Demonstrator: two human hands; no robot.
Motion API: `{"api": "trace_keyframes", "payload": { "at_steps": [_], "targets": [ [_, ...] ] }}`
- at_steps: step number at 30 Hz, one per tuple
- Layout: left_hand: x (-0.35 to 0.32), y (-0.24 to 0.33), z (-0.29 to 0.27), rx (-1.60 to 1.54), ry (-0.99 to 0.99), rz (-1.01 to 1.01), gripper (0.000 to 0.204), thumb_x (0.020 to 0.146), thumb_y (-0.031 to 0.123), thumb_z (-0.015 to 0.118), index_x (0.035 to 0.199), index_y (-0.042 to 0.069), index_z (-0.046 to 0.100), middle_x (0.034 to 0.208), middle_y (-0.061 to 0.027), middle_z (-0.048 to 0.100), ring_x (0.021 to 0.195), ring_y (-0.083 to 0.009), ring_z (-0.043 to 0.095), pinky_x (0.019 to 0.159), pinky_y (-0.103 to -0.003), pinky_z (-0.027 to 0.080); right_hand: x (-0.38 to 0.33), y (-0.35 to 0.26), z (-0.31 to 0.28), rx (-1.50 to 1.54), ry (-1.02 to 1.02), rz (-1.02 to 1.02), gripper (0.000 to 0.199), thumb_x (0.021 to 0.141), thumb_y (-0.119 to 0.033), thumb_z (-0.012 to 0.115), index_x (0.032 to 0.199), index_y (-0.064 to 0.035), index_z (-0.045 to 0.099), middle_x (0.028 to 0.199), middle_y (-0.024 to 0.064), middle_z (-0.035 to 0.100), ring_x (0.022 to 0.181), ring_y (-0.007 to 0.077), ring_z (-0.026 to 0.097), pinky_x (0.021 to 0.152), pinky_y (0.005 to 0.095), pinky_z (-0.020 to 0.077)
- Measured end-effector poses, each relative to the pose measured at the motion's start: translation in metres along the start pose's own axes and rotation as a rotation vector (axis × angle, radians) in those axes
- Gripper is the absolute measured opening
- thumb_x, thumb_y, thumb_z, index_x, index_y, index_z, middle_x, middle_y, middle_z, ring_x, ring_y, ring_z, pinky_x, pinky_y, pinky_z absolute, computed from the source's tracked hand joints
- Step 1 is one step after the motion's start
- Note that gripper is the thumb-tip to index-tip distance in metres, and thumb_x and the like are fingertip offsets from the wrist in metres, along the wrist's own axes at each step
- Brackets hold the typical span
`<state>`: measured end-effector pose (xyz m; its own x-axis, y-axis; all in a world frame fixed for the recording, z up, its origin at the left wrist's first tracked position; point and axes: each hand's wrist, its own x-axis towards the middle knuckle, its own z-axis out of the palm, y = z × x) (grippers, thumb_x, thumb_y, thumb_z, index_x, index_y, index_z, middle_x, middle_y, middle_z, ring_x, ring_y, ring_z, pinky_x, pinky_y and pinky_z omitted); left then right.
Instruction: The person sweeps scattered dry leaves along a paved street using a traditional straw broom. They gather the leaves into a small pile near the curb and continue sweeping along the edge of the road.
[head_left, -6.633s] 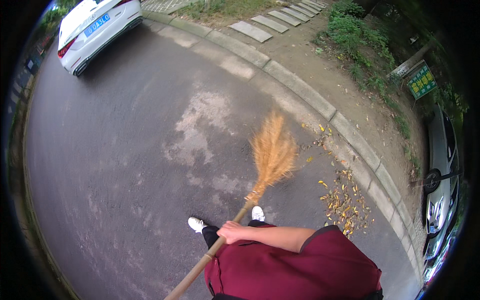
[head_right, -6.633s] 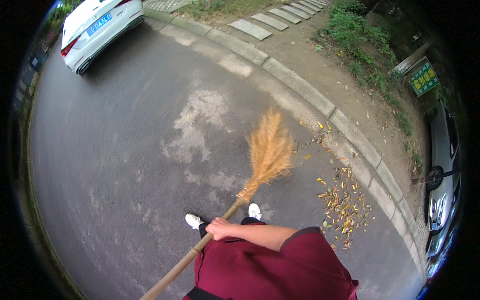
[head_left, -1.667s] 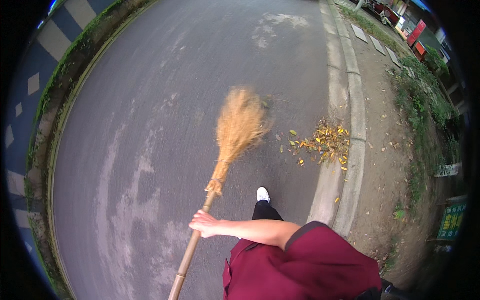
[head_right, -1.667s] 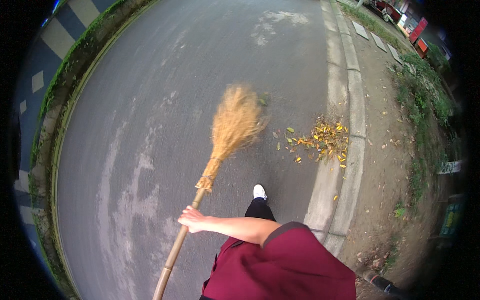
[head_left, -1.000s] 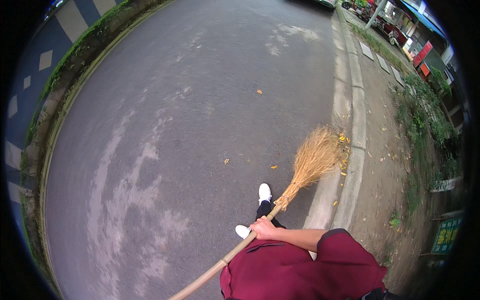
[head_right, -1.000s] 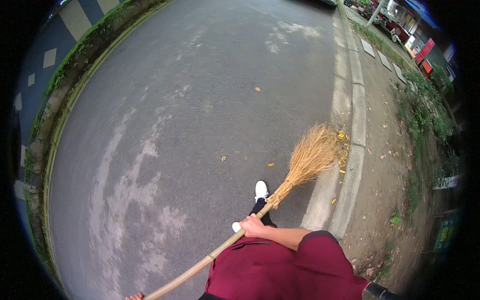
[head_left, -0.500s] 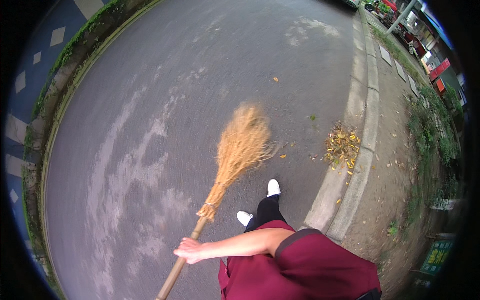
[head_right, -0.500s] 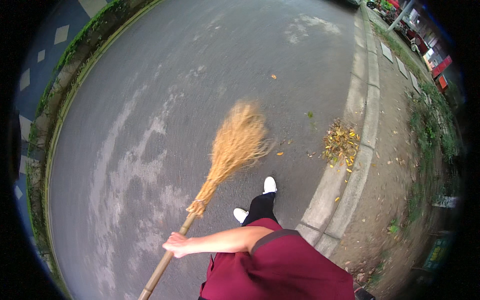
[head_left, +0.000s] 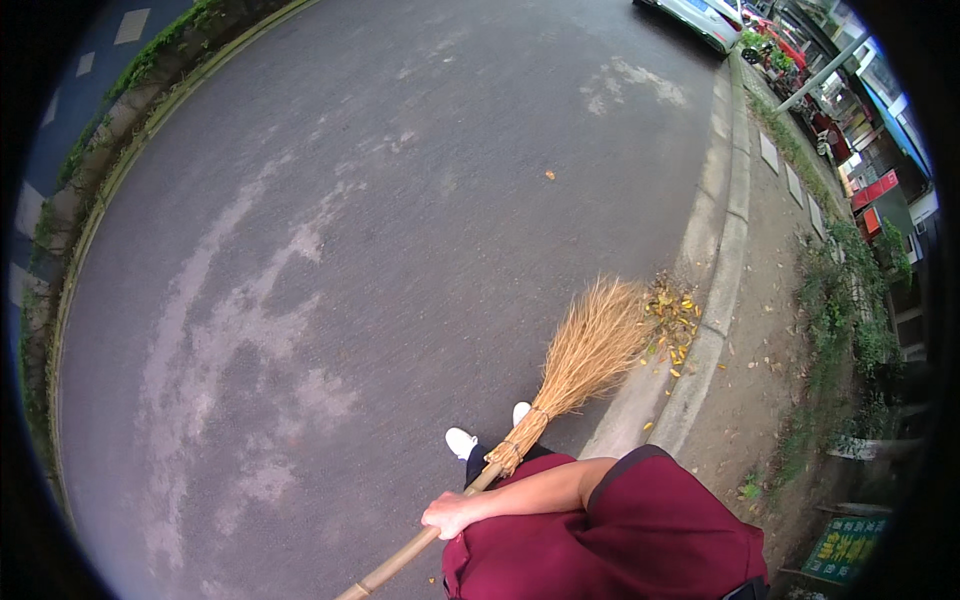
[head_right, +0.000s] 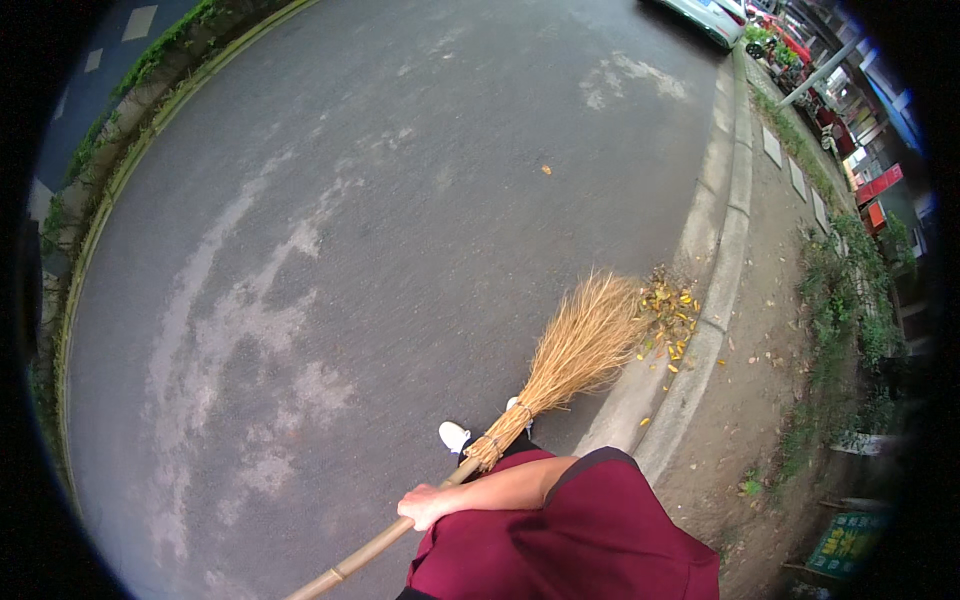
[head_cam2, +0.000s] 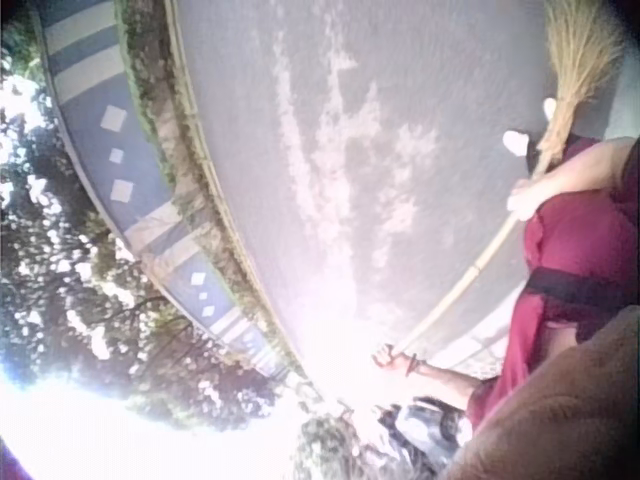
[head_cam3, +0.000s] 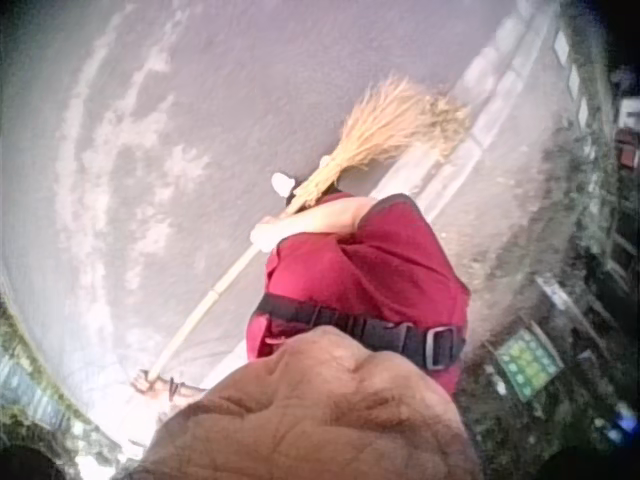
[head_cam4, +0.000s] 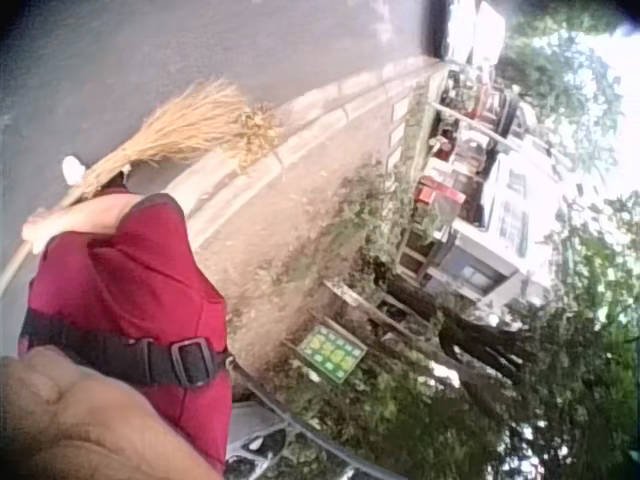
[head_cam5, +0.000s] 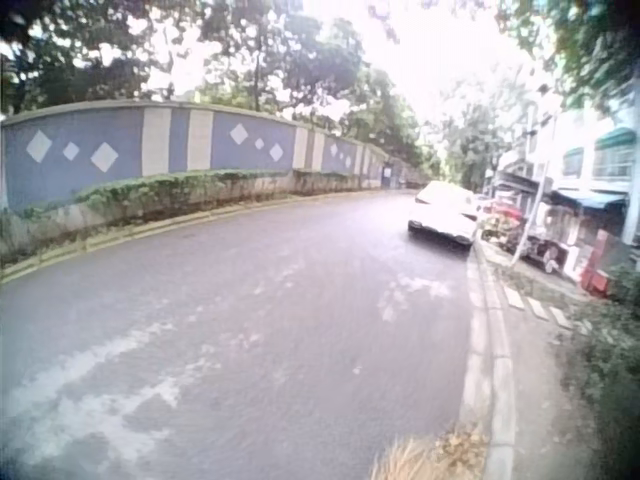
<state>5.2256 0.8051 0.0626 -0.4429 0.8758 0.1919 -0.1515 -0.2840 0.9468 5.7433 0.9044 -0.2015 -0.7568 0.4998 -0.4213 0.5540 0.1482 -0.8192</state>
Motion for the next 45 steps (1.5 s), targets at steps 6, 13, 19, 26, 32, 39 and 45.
{"api": "trace_keyframes", "payload": {
  "at_steps": [6,13,19,26,32,39,45],
  "targets": [
    [-0.023,-0.04,0.076,0.224,0.621,0.267,0.019,0.089,0.017,0.043,0.098,0.002,0.052,0.079,-0.0091,0.051,0.078,-0.0225,0.051,0.08,-0.032,0.042,0.026,0.02,-0.086,-0.226,0.191,-0.042,0.014,0.057,-0.012,0.062,0.069,-0.0074,0.065,0.067,0.0122,0.063,0.069,0.0311,0.064,0.058,0.0438,0.0513],
    [-0.046,-0.146,0.352,-0.19,0.226,-0.226,0.028,0.089,0.021,0.051,0.064,0.013,0.041,0.059,0.0015,0.036,0.058,-0.013,0.037,0.062,-0.026,0.036,0.031,0.224,-0.212,-0.45,0.865,0.299,0.008,0.062,-0.012,0.064,0.068,-0.0115,0.059,0.069,0.0077,0.056,0.076,0.0293,0.058,0.073,0.0426,0.0455],
    [0.009,-0.166,0.377,-0.178,-0.058,-0.31,0.031,0.092,0.023,0.048,0.063,0.014,0.04,0.057,0.0028,0.034,0.057,-0.0118,0.036,0.063,-0.028,0.037,-0.045,0.244,-0.165,-0.351,0.846,0.521,0.012,0.065,-0.02,0.065,0.071,-0.0121,0.058,0.079,0.0057,0.059,0.087,0.0261,0.056,0.078,0.0401,0.0431],
    [0.199,-0.211,0.324,-0.154,-0.253,-0.01,0.012,0.088,0.016,0.046,0.08,0.008,0.049,0.058,0.0012,0.034,0.055,-0.0125,0.039,0.052,-0.03,0.037,-0.077,0.13,-0.142,-0.193,1.079,0.441,0.023,0.063,-0.033,0.067,0.069,-0.0116,0.061,0.065,0.0101,0.061,0.07,0.0297,0.062,0.065,0.0425,0.0444],
    [0.27,-0.275,0.5,-0.436,-0.428,-0.461,0.008,0.086,0.01,0.046,0.079,0.007,0.049,0.058,0.0006,0.033,0.051,-0.0121,0.035,0.046,-0.031,0.034,-0.131,0.152,-0.154,0.214,0.759,0.538,0.028,0.068,-0.033,0.066,0.081,-0.0086,0.065,0.079,0.0164,0.065,0.079,0.035,0.063,0.068,0.0466,0.0496],
    [0.244,-0.365,0.821,-0.561,-0.998,-0.605,0.013,0.095,0.012,0.041,0.089,0.005,0.049,0.047,0.0046,0.032,0.036,-0.0042,0.026,0.035,-0.019,0.027,-0.18,0.269,-0.208,0.513,0.993,0.834,0.023,0.071,-0.027,0.062,0.086,-0.0104,0.064,0.084,0.0161,0.065,0.084,0.0347,0.062,0.071,0.0467,0.0477],
    [0.266,-0.354,0.915,-0.526,-0.887,-0.491,0.015,0.091,0.014,0.041,0.076,0.012,0.042,0.043,0.0072,0.031,0.032,-0.0042,0.027,0.032,-0.021,0.028,-0.201,0.346,-0.322,0.185,1.122,0.994,0.016,0.068,-0.019,0.061,0.08,-0.0087,0.063,0.08,0.0159,0.064,0.081,0.0358,0.061,0.072,0.0459,0.0472]
  ]
}}
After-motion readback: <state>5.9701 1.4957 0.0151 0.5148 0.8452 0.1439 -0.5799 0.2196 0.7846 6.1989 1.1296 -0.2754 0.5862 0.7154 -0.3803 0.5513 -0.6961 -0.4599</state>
